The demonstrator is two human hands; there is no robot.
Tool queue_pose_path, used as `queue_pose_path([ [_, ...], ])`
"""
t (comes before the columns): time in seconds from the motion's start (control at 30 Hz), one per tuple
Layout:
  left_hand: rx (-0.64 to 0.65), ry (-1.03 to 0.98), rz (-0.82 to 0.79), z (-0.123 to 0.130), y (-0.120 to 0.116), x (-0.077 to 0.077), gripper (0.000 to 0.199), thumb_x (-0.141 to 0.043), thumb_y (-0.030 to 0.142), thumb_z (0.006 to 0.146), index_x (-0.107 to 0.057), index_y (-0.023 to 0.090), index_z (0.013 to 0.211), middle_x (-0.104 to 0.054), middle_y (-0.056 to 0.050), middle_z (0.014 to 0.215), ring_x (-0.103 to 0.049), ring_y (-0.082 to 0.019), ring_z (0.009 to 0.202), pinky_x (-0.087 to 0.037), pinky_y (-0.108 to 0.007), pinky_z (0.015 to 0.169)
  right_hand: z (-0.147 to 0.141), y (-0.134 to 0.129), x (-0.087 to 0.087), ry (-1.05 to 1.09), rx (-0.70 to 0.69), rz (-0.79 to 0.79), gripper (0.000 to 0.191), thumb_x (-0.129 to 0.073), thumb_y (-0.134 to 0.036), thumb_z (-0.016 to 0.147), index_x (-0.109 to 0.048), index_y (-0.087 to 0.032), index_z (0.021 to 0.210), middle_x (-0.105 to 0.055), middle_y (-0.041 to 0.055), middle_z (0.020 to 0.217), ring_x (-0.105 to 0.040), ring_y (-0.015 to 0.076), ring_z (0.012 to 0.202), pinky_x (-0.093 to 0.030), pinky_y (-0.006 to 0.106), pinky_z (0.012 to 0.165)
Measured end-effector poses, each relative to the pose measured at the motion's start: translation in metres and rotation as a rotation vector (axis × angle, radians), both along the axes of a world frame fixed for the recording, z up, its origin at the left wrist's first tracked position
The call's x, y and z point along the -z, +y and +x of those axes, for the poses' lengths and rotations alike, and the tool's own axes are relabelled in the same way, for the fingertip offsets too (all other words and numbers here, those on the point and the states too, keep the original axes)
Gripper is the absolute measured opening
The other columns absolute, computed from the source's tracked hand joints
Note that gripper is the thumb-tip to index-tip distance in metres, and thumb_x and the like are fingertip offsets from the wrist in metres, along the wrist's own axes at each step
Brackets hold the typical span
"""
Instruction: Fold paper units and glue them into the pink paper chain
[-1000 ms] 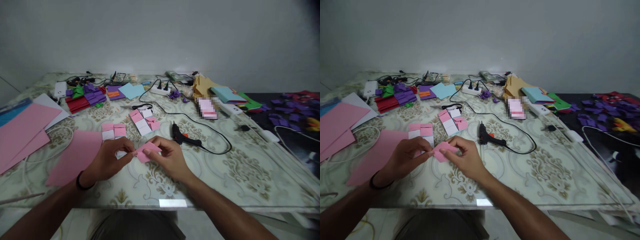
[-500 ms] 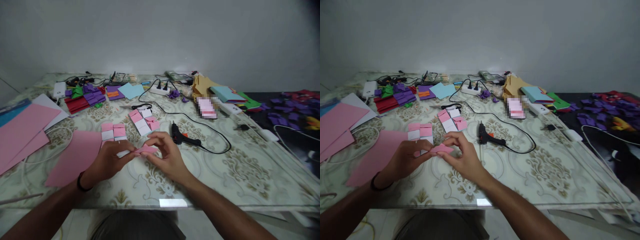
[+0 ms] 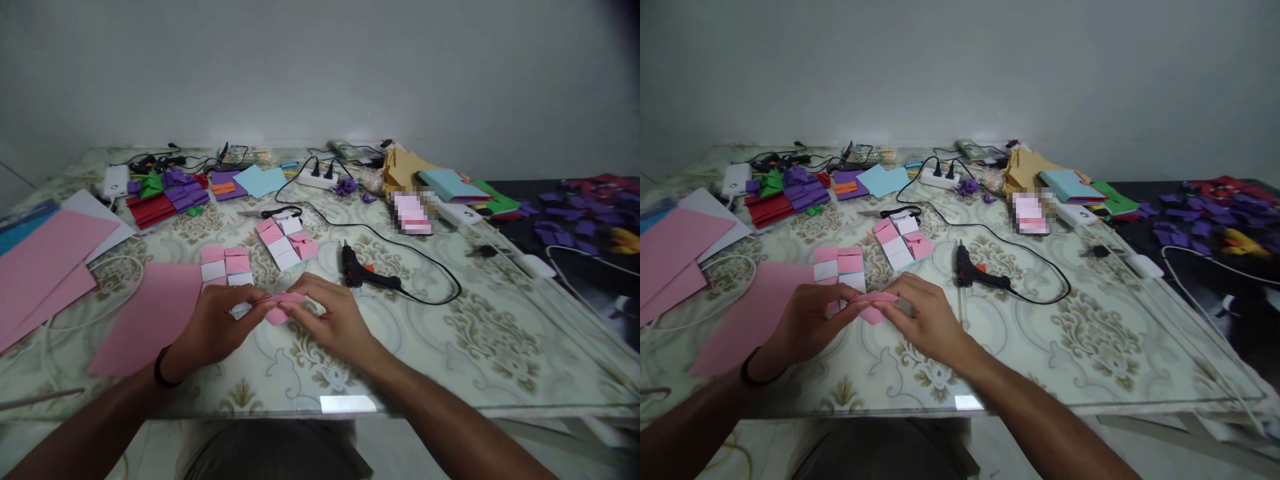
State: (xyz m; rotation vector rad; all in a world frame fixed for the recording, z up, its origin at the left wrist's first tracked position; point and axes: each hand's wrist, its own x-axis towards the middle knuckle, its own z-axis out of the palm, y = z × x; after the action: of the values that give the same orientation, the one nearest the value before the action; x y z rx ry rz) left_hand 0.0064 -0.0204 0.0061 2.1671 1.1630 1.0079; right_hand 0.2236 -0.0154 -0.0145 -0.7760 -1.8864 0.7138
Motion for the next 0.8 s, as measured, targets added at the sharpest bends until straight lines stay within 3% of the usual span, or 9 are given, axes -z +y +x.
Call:
queue_pose_path([
  [0.3, -0.071, -0.081, -0.387, -0.002, 0.009, -0.003, 0.031, -0.075, 0.042, 0.09, -0.075, 0.019, 0.069, -0.078, 0.001, 0.064, -0.069, -0.012, 0.058, -0.048, -0.018, 0.056, 0.0, 0.004, 0.0, 0.032, 0.047, -0.399, 0.032, -0.073, -0.043, 0.094, -0.071, -0.017, 0.074, -0.066, -0.0011, 0.068, -0.058, 0.0149, 0.066, -0.043, 0.028, 0.065],
  [0.43, -0.079, -0.078, -0.399, -0.001, 0.008, -0.005, 0.038, -0.075, 0.043, 0.089, -0.069, 0.018, 0.061, -0.074, 0.002, 0.057, -0.066, -0.01, 0.054, -0.046, -0.018, 0.056, 0.001, 0.007, 0.003, 0.062, 0.031, -0.454, 0.035, -0.074, -0.046, 0.092, -0.069, -0.018, 0.071, -0.063, -0.0019, 0.066, -0.055, 0.0151, 0.066, -0.041, 0.029, 0.065],
  [0.57, -0.108, -0.052, -0.325, -0.003, 0.008, -0.004, 0.034, -0.076, 0.041, 0.088, -0.071, 0.019, 0.062, -0.073, 0.003, 0.056, -0.061, -0.009, 0.051, -0.043, -0.018, 0.053, 0.001, 0.008, 0.007, 0.112, 0.009, -0.442, 0.021, -0.075, -0.038, 0.093, -0.073, -0.02, 0.083, -0.07, 0.001, 0.079, -0.062, 0.0179, 0.076, -0.047, 0.032, 0.074],
  [0.67, -0.117, -0.034, -0.262, -0.005, 0.008, -0.001, 0.032, -0.075, 0.036, 0.089, -0.074, 0.019, 0.062, -0.074, 0.003, 0.059, -0.06, -0.009, 0.054, -0.042, -0.019, 0.054, 0.003, 0.01, 0.008, 0.203, 0.015, -0.323, 0.013, -0.078, -0.029, 0.091, -0.076, -0.025, 0.103, -0.072, 0.0026, 0.094, -0.065, 0.0193, 0.088, -0.05, 0.034, 0.083],
  [0.8, -0.07, -0.046, -0.224, -0.006, 0.009, 0.0, 0.022, -0.076, 0.026, 0.088, -0.075, 0.019, 0.067, -0.074, 0.003, 0.062, -0.062, -0.009, 0.055, -0.041, -0.018, 0.052, 0.006, 0.011, 0.006, 0.215, -0.016, -0.146, 0.012, -0.077, -0.017, 0.09, -0.079, -0.027, 0.096, -0.068, 0.0035, 0.097, -0.065, 0.0192, 0.093, -0.051, 0.035, 0.087],
])
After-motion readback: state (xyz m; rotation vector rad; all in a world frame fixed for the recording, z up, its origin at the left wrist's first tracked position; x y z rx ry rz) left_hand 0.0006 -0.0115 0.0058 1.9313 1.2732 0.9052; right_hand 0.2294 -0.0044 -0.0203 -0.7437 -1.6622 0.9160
